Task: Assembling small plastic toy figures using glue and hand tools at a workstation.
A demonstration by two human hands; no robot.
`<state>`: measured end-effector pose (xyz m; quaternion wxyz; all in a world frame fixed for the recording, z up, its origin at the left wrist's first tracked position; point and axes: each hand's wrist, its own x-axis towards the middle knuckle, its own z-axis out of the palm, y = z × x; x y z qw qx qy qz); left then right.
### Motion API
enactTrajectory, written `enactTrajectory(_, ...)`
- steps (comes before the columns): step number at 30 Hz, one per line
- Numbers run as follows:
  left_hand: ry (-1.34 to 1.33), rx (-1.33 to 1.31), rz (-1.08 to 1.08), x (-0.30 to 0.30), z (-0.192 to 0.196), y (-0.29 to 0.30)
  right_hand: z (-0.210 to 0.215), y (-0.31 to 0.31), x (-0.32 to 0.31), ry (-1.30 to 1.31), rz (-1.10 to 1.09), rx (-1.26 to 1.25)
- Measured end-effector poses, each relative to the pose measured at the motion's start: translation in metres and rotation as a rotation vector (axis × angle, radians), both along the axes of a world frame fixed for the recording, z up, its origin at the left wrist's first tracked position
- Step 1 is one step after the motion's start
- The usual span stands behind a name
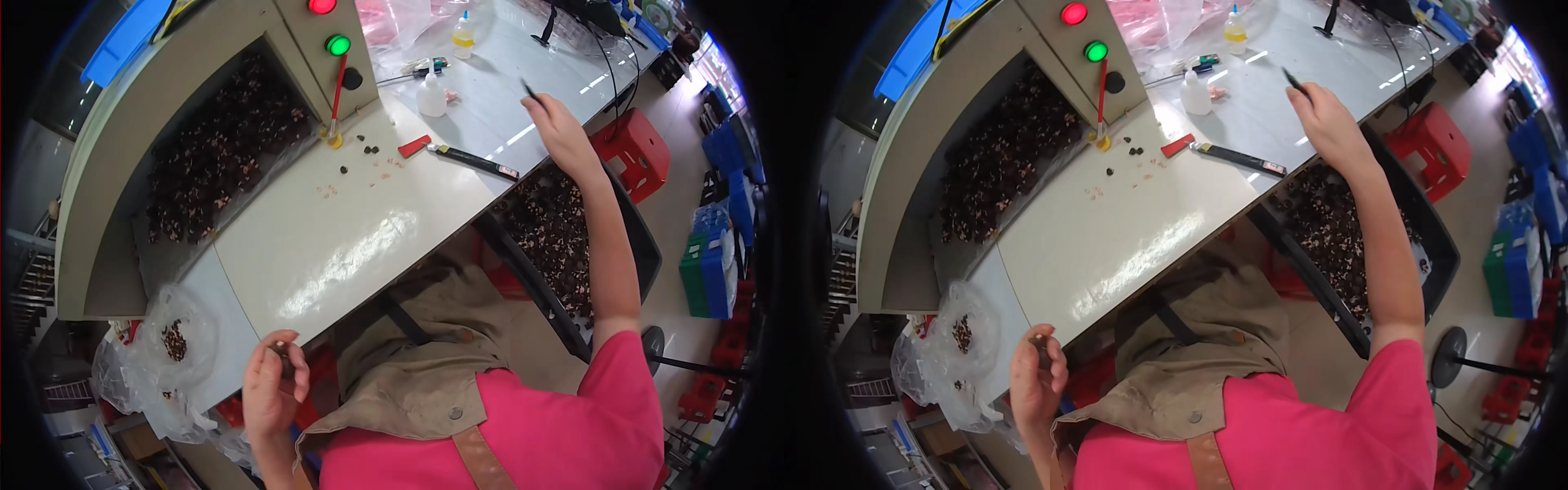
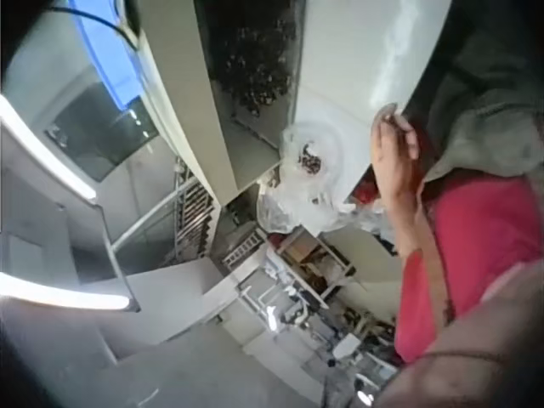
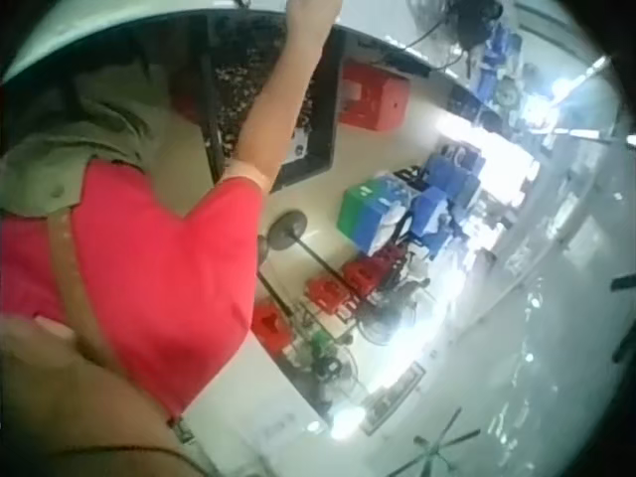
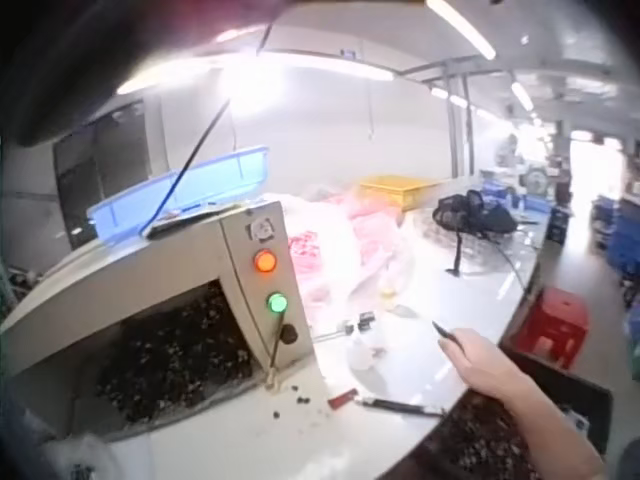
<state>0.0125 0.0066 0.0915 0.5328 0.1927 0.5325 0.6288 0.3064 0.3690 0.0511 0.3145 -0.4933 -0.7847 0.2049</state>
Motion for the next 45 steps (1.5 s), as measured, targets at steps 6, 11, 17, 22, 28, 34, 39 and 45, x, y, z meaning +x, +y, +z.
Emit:
enactTrajectory(6,-0.189,-0.044,0.067,0.019,-0.027,-0.036,-0.027,0.038,-0.039,-0.498,-0.043,0.272)
enactTrajectory(11,-0.324,-0.01,0.093,0.004,-0.05,-0.052,-0.012,0.005,-0.062,-0.43,0.042,0.509)
enactTrajectory(17,-0.224,-0.099,0.058,0.007,-0.076,-0.054,-0.017,-0.066,-0.092,-0.346,0.329,0.28)
enactTrajectory(22,-0.27,0.009,0.054,0.009,-0.082,-0.049,-0.031,-0.067,-0.089,-0.358,0.31,0.562)
enactTrajectory(28,-0.379,0.103,0.153,0.007,-0.098,-0.065,-0.051,-0.07,-0.092,-0.155,0.234,0.437)
enactTrajectory(34,-0.471,0.024,0.239,0.007,-0.103,-0.074,-0.009,-0.151,-0.121,0.474,0.317,-0.112)
enactTrajectory(39,-0.497,0.068,0.177,0.005,-0.108,-0.068,0.007,-0.208,-0.123,0.721,0.596,-0.756)
enactTrajectory(45,-0.51,0.079,0.184,0.007,-0.111,-0.072,-0.02,-0.231,-0.135,1.194,0.846,-1.444)
